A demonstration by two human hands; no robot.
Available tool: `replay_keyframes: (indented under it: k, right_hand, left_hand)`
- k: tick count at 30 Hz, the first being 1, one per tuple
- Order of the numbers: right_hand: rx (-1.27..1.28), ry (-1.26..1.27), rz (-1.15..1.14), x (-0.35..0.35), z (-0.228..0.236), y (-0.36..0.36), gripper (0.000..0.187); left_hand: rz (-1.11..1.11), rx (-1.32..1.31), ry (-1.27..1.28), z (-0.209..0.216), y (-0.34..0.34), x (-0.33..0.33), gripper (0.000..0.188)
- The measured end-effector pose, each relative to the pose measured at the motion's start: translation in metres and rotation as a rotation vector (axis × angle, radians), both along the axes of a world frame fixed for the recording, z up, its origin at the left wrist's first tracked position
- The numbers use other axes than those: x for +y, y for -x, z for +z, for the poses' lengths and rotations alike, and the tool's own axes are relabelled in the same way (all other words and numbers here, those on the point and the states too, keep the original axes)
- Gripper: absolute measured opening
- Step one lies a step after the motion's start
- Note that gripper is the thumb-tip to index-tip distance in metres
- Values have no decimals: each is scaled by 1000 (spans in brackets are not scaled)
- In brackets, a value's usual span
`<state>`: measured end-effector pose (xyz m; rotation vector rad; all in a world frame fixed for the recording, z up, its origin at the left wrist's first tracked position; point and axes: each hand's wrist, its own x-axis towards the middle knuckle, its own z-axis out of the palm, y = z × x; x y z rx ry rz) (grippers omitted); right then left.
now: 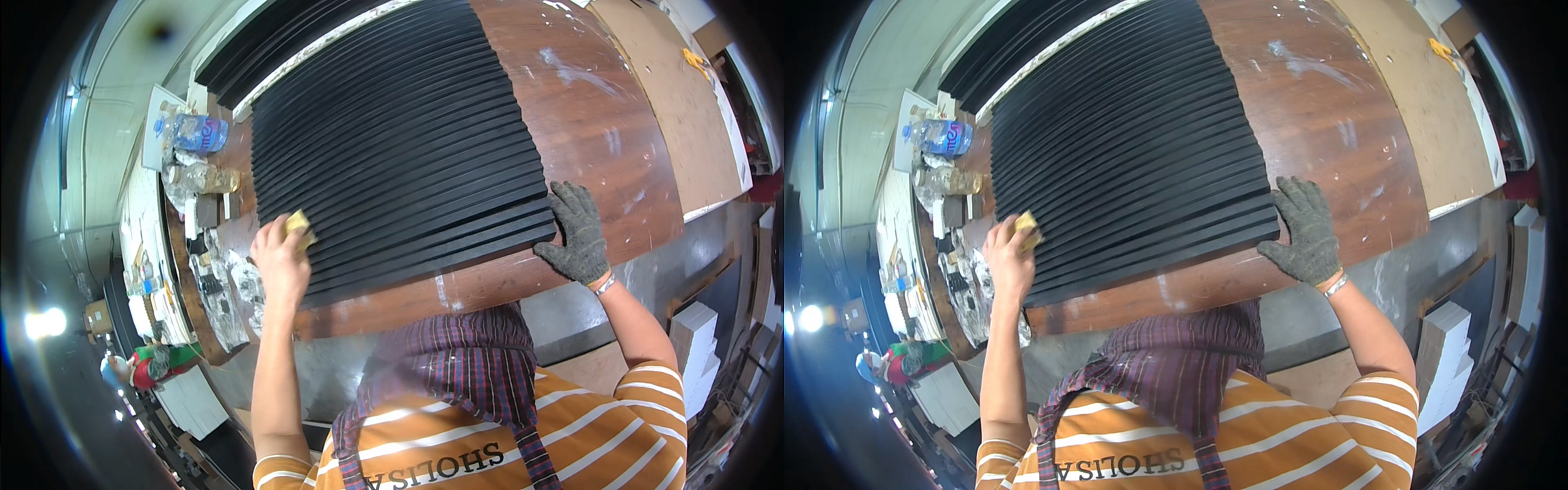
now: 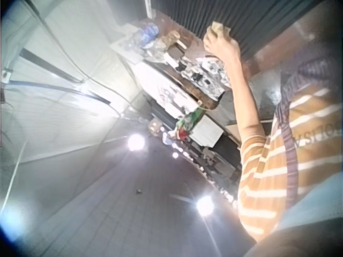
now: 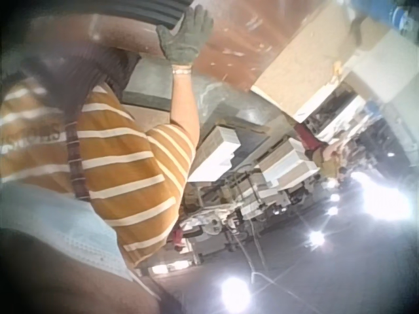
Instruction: The person wipes a stack of black ribbed panels with a cloth, then walks to retrieve additional panels and returns to continue wiping. The person uses a sponge to scrub the panels and finishes by wiping them again with a cloth.
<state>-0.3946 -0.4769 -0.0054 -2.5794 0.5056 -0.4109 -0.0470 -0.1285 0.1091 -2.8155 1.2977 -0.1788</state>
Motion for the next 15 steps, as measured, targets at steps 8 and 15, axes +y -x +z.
replay_keyframes:
  k: [8, 15]
  right_hand:
    - [9, 31, 16, -1, 0, -1, 86]
    - [13, 16, 25, 1, -4, 1, 88]
  left_hand:
    - [-496, 190, 208, -39, 84, -116, 37]
    - [-111, 70, 46, -36, 24, 71, 33]
